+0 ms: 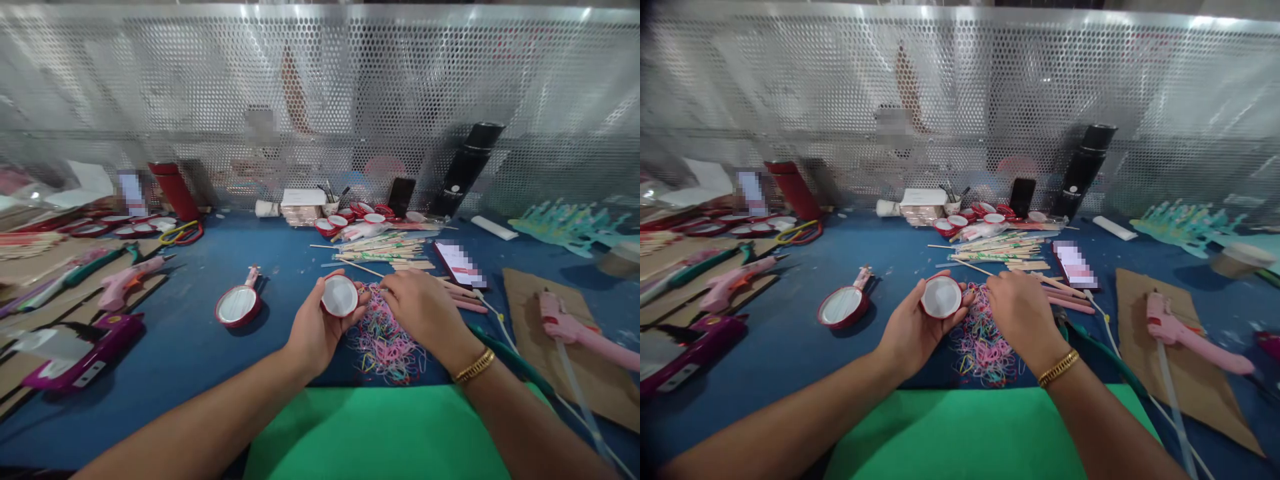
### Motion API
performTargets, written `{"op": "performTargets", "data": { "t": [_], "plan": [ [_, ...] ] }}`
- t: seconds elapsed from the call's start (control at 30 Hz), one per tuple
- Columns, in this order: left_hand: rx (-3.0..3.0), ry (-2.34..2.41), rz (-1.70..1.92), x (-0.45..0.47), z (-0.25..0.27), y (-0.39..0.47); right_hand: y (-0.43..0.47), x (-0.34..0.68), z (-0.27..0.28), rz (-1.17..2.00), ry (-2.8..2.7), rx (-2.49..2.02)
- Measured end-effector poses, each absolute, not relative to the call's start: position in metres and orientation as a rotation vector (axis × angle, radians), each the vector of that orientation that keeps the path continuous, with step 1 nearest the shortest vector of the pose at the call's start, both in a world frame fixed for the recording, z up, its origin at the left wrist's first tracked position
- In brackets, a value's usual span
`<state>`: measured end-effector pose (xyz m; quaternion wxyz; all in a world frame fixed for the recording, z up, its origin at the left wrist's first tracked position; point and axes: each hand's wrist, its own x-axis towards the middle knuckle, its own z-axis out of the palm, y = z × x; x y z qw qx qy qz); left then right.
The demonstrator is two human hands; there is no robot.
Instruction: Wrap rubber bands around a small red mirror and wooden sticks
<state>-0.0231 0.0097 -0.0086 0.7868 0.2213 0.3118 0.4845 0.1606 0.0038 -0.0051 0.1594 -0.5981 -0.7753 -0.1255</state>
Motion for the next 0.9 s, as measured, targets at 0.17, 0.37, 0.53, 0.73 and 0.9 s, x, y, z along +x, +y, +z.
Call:
{"op": "performTargets", "data": {
  "t": [0.17, 0.37, 0.53, 0.73, 0.9],
  "plan": [
    [0.487, 0.696, 1.062, -0.022, -0.007, 0.009, 0.012, 0.157, -0.010, -0.289, -2.199, -1.661],
    [0.500, 0.822, 1.068, -0.017, -0.007, 0.009, 0.021, 0.156, -0.019, -0.314, -2.229, -1.678],
    [0.708, 0.842, 1.048, -0.020, -0.013, 0.012, 0.021, 0.158, -0.019, -0.198, -2.151, -1.717],
    [0.922, 0.916, 1.084, -0.022, -0.015, 0.017, 0.021, 0.167, -0.016, -0.062, -2.100, -1.720],
    [0.900, 0.905, 1.185, -0.024, -0.016, 0.023, 0.010, 0.166, -0.020, -0.015, -2.185, -1.577]
  ]
}}
